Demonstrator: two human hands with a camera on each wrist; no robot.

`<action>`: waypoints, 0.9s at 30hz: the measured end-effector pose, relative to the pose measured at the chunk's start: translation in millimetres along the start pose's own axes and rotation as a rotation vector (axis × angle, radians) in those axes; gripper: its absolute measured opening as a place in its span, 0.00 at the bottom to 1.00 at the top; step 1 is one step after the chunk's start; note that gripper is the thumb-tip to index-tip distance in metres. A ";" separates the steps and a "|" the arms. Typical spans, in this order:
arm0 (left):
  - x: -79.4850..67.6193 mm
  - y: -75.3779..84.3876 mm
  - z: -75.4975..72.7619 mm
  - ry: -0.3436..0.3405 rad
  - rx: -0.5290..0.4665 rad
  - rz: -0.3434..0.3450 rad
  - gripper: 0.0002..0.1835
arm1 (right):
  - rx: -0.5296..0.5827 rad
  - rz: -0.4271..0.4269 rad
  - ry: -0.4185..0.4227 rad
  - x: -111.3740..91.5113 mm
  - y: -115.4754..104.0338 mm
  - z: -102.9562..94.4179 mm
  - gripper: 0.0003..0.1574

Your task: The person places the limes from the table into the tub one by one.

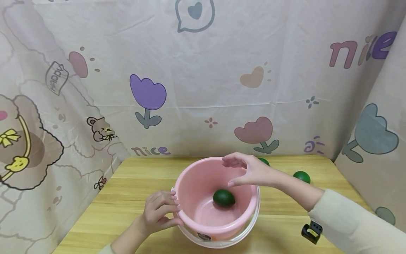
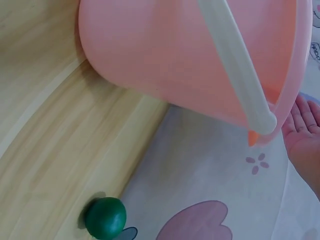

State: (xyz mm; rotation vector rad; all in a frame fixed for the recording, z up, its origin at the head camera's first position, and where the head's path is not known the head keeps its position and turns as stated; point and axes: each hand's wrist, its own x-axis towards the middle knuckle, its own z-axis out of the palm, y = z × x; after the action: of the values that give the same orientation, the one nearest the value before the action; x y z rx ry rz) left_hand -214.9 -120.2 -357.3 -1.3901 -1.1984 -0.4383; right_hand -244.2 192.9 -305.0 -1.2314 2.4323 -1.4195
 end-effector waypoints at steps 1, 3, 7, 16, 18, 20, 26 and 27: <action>0.2 0.0 -0.2 -0.001 0.000 0.001 0.20 | 0.005 -0.001 -0.001 -0.8 0.8 -0.4 0.39; 0.7 -0.2 -0.6 -0.004 -0.002 0.004 0.20 | 0.009 -0.005 -0.002 -2.2 2.2 -1.4 0.38; 1.9 -0.7 -1.4 -0.011 -0.006 0.014 0.20 | 0.011 -0.017 0.009 -4.5 3.0 -4.3 0.37; 1.9 -1.0 -1.3 -0.010 -0.005 0.014 0.20 | -0.021 0.031 0.054 -11.2 0.9 -12.7 0.37; 1.6 -1.1 -1.2 -0.008 -0.004 0.014 0.20 | -0.031 0.035 0.057 -12.6 1.5 -14.3 0.37; 1.6 -1.4 -1.0 -0.006 -0.004 0.015 0.20 | -0.036 0.033 0.058 -14.0 2.7 -15.7 0.36; 2.3 -2.2 -1.0 -0.007 -0.002 0.016 0.20 | -0.058 0.064 0.076 -20.7 5.5 -19.3 0.36; 2.3 -2.2 -0.9 -0.008 -0.003 0.016 0.20 | -0.063 0.069 0.081 -22.0 6.0 -20.1 0.36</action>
State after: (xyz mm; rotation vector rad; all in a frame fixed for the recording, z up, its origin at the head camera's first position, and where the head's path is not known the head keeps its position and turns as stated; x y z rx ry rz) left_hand -215.4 -120.7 -354.1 -1.4039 -1.1927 -0.4241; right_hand -241.4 223.2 -305.0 -1.1108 2.5652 -1.4110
